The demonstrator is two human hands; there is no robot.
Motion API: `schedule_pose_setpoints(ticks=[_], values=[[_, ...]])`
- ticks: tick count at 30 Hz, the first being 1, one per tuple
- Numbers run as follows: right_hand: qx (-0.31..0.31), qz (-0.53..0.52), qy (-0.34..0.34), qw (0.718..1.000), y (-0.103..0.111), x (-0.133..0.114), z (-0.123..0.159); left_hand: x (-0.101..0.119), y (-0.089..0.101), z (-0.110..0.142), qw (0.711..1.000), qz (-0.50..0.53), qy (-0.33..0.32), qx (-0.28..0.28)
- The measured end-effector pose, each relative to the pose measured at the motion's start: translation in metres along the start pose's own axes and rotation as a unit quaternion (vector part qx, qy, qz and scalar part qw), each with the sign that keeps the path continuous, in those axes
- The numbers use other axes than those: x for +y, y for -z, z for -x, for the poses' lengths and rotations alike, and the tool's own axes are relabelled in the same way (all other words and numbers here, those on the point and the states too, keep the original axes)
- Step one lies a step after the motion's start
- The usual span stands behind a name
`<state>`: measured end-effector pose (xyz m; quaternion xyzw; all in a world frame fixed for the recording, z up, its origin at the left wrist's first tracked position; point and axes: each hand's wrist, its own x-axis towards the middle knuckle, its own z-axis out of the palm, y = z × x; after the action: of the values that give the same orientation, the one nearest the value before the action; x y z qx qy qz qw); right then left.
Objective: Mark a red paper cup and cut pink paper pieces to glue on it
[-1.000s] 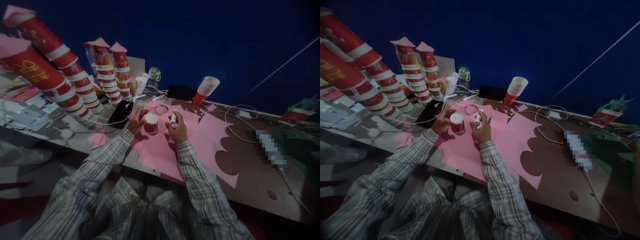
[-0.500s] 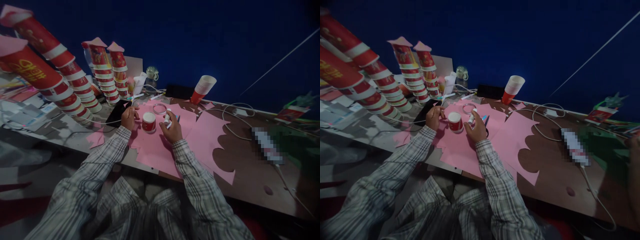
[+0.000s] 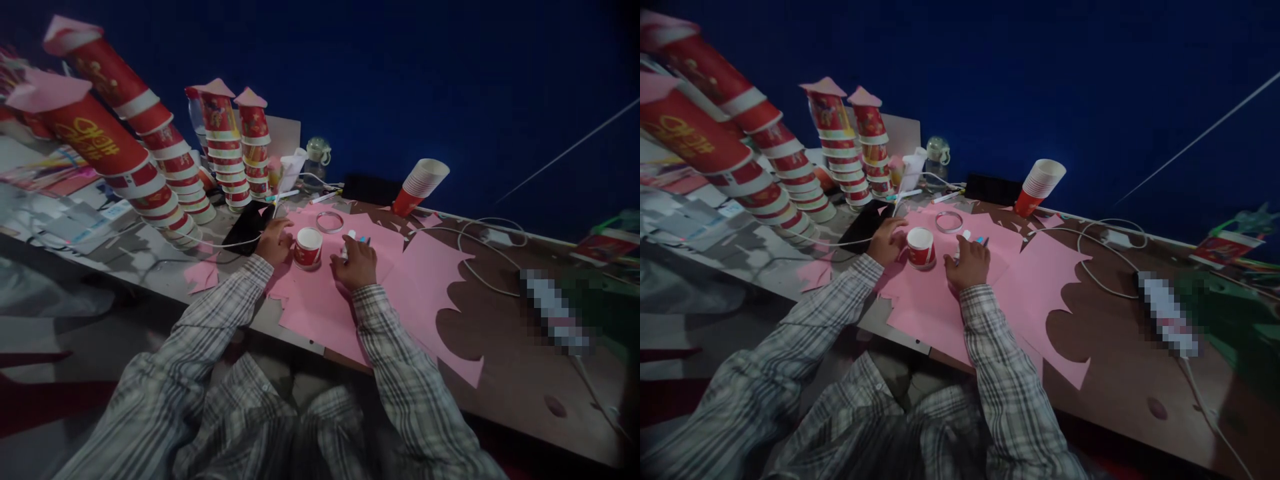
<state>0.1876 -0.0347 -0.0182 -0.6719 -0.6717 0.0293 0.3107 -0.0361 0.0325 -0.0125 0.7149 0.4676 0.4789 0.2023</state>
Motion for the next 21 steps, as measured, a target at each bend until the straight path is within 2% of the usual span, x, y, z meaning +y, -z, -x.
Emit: schedule_pose_setpoints(ticks=[4,8,15,21], values=[[-0.015,0.032,-0.015,0.999,-0.003,0.008,-0.001,-0.007,-0.006,0.005,0.996,-0.049,0.009,-0.069],[-0.025,0.067,-0.016,0.997,-0.008,0.017,-0.002,-0.012,-0.009,0.007,0.991,-0.077,0.015,-0.108],[-0.025,0.095,-0.023,0.995,-0.01,0.018,0.001,-0.012,-0.01,0.011,0.981,-0.15,0.003,-0.125],[-0.037,0.107,-0.062,0.992,0.011,0.011,-0.004,-0.019,-0.013,0.013,0.973,-0.201,-0.017,-0.107]])
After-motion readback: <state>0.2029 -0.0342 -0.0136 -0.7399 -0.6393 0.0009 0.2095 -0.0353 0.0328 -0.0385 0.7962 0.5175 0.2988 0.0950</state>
